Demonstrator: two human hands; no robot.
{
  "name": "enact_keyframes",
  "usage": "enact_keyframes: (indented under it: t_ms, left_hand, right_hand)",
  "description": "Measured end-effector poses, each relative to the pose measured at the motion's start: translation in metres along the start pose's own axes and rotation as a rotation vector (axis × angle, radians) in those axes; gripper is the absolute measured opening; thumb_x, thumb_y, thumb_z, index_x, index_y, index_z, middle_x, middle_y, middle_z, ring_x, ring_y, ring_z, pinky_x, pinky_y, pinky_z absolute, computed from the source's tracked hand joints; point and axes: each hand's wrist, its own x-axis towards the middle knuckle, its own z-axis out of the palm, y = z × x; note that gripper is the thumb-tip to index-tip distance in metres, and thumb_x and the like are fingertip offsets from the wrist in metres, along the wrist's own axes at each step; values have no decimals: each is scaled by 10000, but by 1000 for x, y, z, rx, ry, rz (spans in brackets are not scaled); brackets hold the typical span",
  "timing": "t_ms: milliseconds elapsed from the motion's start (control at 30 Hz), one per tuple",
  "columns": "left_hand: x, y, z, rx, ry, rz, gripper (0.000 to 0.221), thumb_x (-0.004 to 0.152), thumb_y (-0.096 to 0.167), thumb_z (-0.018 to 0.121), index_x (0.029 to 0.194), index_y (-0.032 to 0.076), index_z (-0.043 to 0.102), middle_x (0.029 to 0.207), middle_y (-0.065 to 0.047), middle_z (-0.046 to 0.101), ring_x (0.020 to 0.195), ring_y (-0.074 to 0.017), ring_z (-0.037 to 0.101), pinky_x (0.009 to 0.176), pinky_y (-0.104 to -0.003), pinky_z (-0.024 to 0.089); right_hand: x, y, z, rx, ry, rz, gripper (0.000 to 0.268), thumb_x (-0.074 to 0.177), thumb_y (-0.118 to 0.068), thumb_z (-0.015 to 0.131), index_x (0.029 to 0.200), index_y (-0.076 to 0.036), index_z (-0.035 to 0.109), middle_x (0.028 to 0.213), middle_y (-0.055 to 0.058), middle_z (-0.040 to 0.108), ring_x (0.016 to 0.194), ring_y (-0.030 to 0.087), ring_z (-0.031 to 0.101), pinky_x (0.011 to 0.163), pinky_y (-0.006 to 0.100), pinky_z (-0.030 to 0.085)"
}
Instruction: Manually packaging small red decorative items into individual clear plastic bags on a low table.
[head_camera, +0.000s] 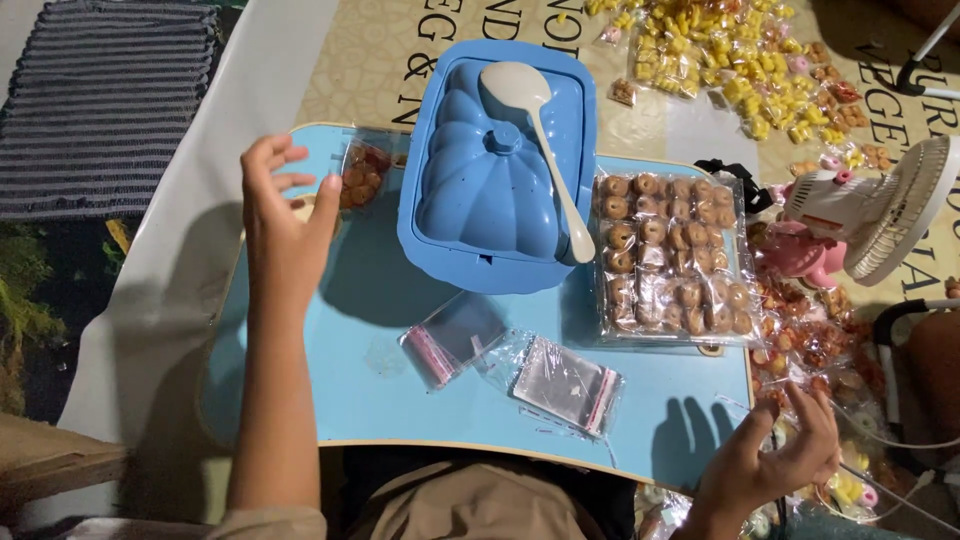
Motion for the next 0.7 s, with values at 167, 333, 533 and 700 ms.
enact_keyframes:
  t_ms: [167, 333, 533, 700]
  left_hand:
    - [13, -71, 29, 362, -135, -47, 795, 895, 240, 825, 1475, 18, 329, 1402, -257, 527, 1220, -426, 555, 1000, -496, 466]
    - [5, -105, 54, 639, -137, 26, 917, 932, 473, 813, 1508, -23, 300, 1259, -285, 580, 1039, -453, 621, 864, -537, 516]
    - [2, -141, 73, 1138, 115, 247, 543, 992, 89, 628, 1492, 52, 421, 1076, -131, 726, 813, -246, 704, 632, -354, 595]
    - [2, -148, 74, 1091, 60, 201, 528, 1020, 109, 615, 1502, 73, 402, 1072, -140, 740, 874, -283, 701, 673, -409, 588]
  right_hand:
    - [-1, 4, 1, -16, -10, 10, 309, 1017, 114, 595, 1303, -1, 612, 1360, 212, 657, 1357, 380, 540, 1153, 510, 259]
    - [-3, 14, 4, 9, -18, 19, 293, 1042, 102, 595, 1314, 0, 624, 1321, 189, 637, 1280, 352, 526, 1142, 518, 281]
    - [1, 2, 0, 41, -40, 17, 271, 1053, 105, 576, 1314, 45, 616, 1309, 219, 598, 1263, 367, 505, 1085, 491, 347]
    - [-2, 14, 4, 78, -31, 16, 250, 1059, 119, 568, 1293, 41, 606, 1291, 214, 602, 1221, 348, 513, 1087, 492, 384]
